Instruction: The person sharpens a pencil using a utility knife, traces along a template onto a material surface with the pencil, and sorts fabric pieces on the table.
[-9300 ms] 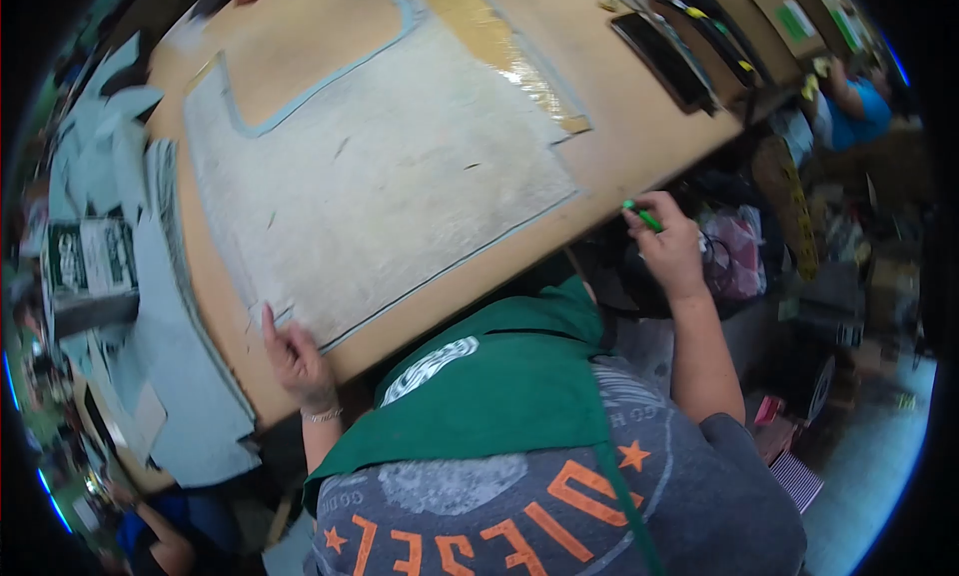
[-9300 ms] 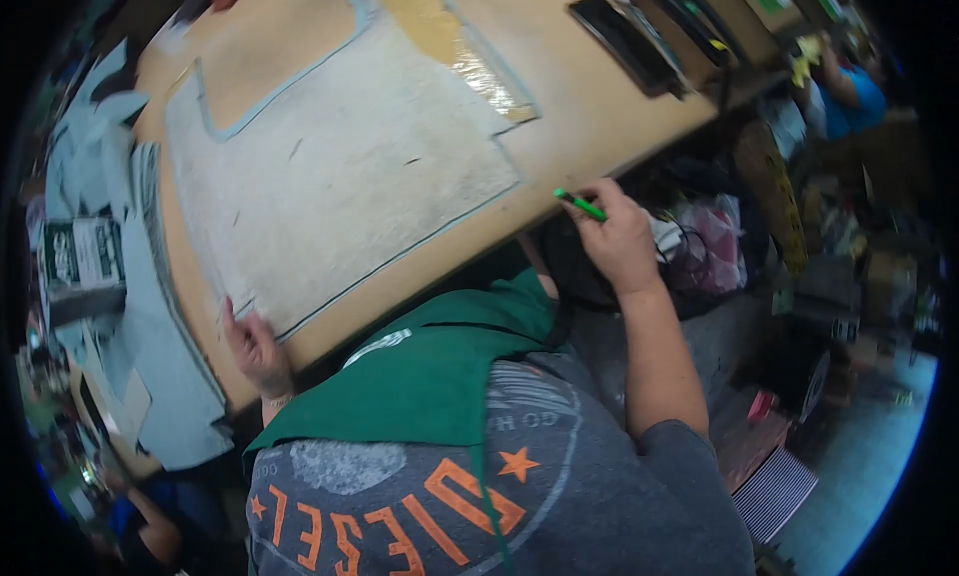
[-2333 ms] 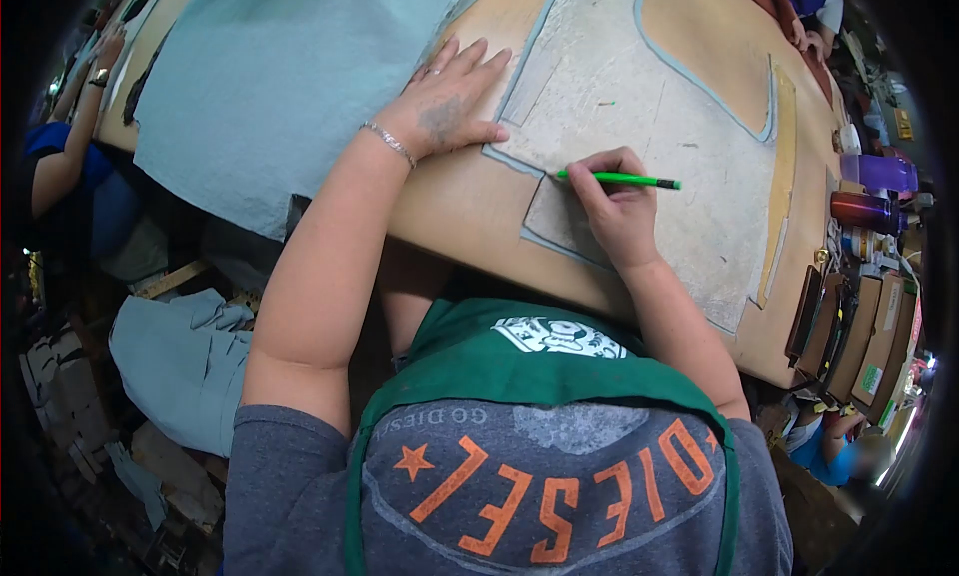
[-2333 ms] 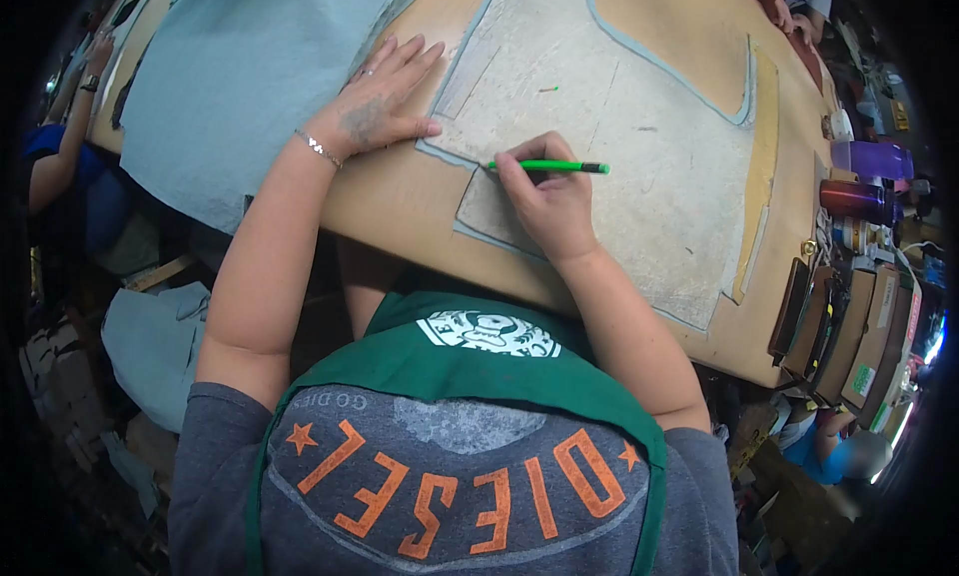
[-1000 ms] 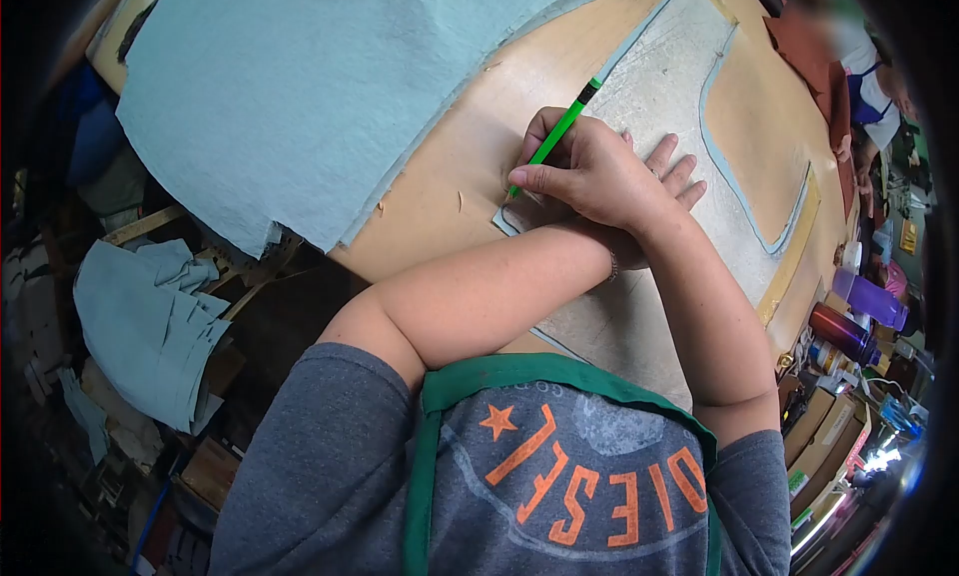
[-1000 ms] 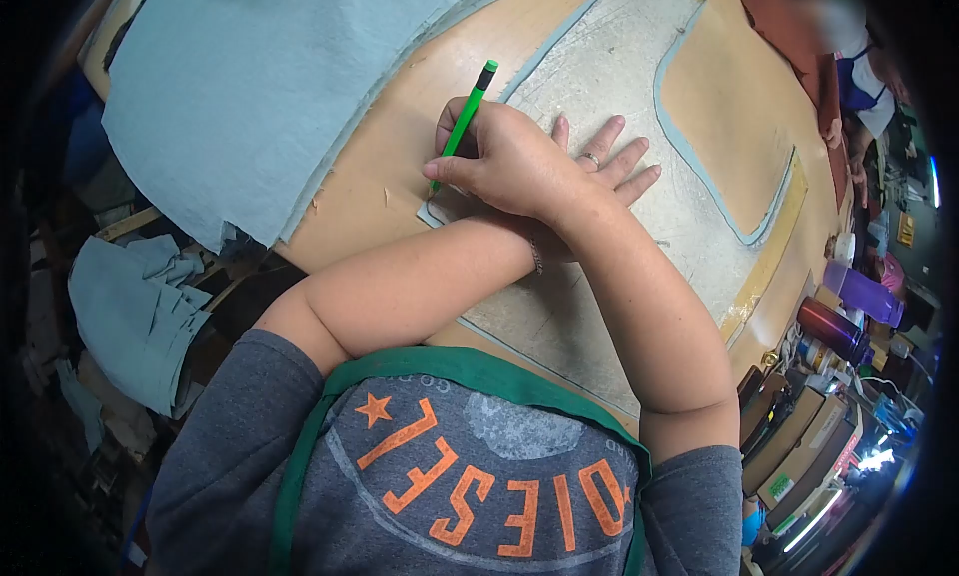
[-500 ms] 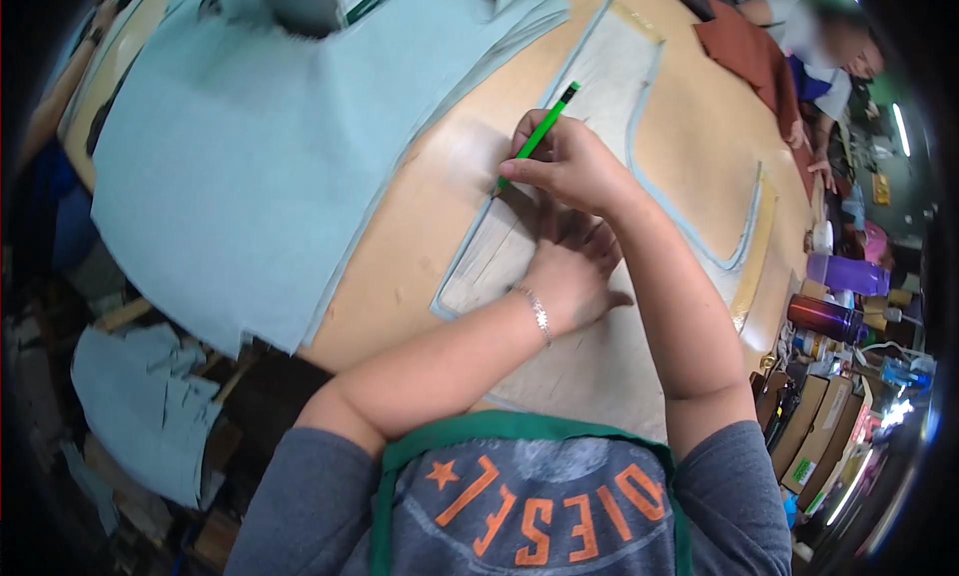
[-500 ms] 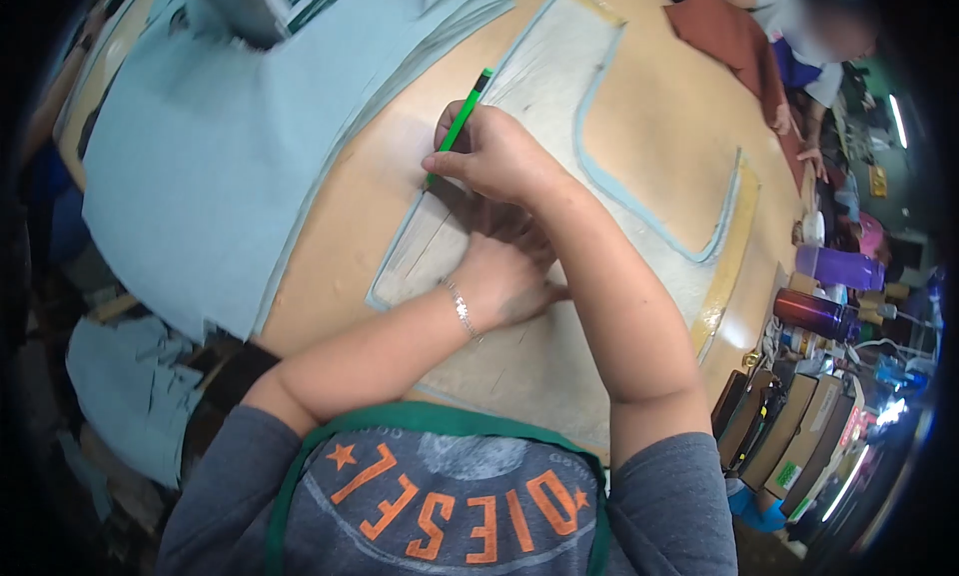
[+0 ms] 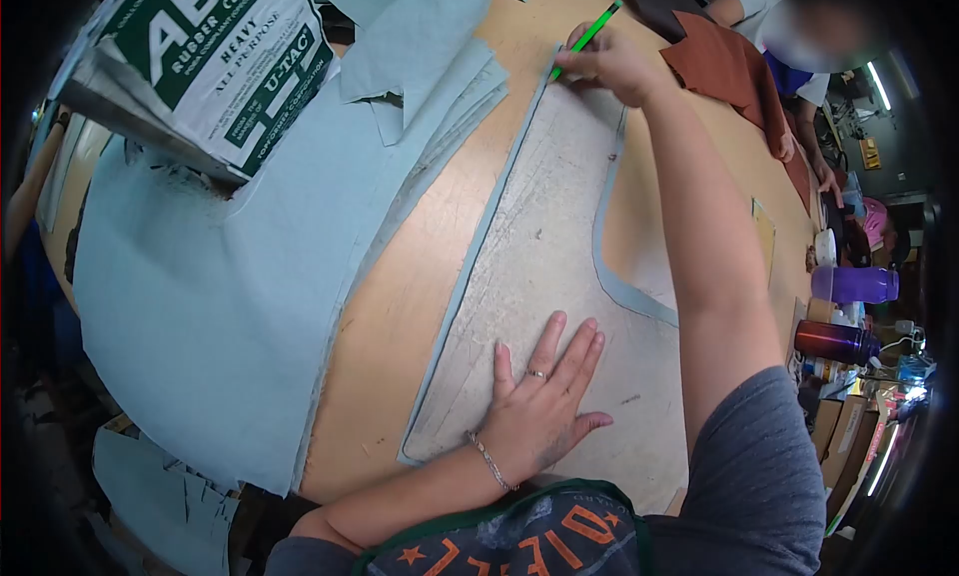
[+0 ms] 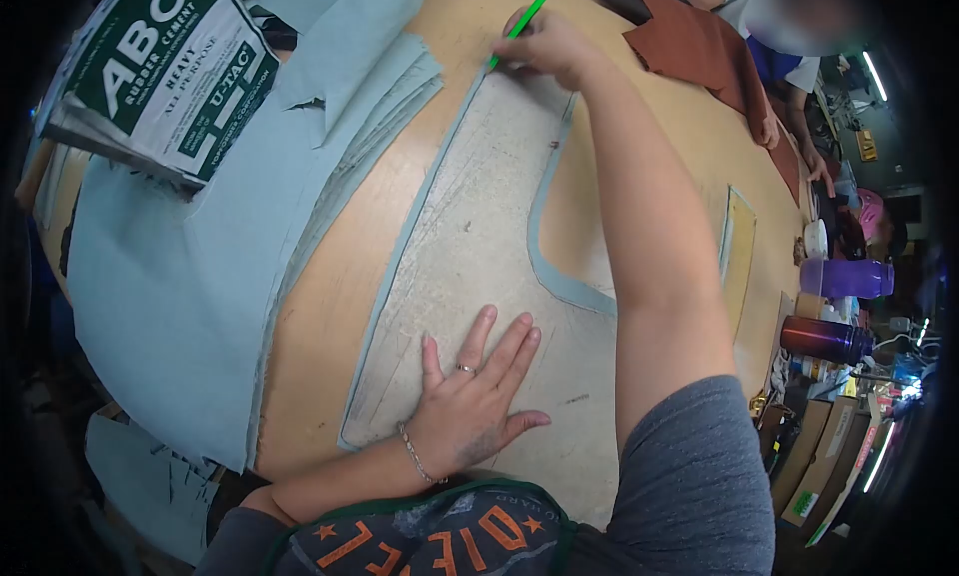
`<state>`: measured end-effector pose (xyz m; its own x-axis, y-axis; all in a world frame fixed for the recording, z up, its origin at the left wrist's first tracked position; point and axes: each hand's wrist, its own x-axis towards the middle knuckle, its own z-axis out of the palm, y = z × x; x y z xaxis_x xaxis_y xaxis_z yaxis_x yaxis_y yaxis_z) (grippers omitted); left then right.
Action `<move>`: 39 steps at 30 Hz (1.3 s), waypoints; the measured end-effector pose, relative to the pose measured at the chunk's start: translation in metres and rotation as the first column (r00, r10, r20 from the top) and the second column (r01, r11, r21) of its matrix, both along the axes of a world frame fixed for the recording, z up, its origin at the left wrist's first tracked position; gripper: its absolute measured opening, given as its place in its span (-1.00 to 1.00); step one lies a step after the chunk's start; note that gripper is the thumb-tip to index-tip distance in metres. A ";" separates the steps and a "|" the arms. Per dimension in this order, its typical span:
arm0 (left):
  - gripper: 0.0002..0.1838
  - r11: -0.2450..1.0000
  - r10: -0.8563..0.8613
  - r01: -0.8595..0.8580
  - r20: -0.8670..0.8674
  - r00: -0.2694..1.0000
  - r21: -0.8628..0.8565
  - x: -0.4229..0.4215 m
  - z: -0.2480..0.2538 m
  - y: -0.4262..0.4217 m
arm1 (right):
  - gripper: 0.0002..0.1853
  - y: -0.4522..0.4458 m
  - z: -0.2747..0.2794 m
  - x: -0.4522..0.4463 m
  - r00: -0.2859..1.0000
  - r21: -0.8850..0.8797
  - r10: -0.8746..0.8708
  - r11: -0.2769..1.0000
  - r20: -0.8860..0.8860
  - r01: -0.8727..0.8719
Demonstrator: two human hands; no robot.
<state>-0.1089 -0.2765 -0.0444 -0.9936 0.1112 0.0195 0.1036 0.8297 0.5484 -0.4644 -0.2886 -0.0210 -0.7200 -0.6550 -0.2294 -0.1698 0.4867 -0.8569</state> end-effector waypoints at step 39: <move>-0.60 0.601 0.783 -0.434 0.604 0.151 -0.671 0.395 0.001 -0.078 | -0.86 0.314 -0.052 0.299 0.465 -0.632 -0.854 0.232 0.231 0.740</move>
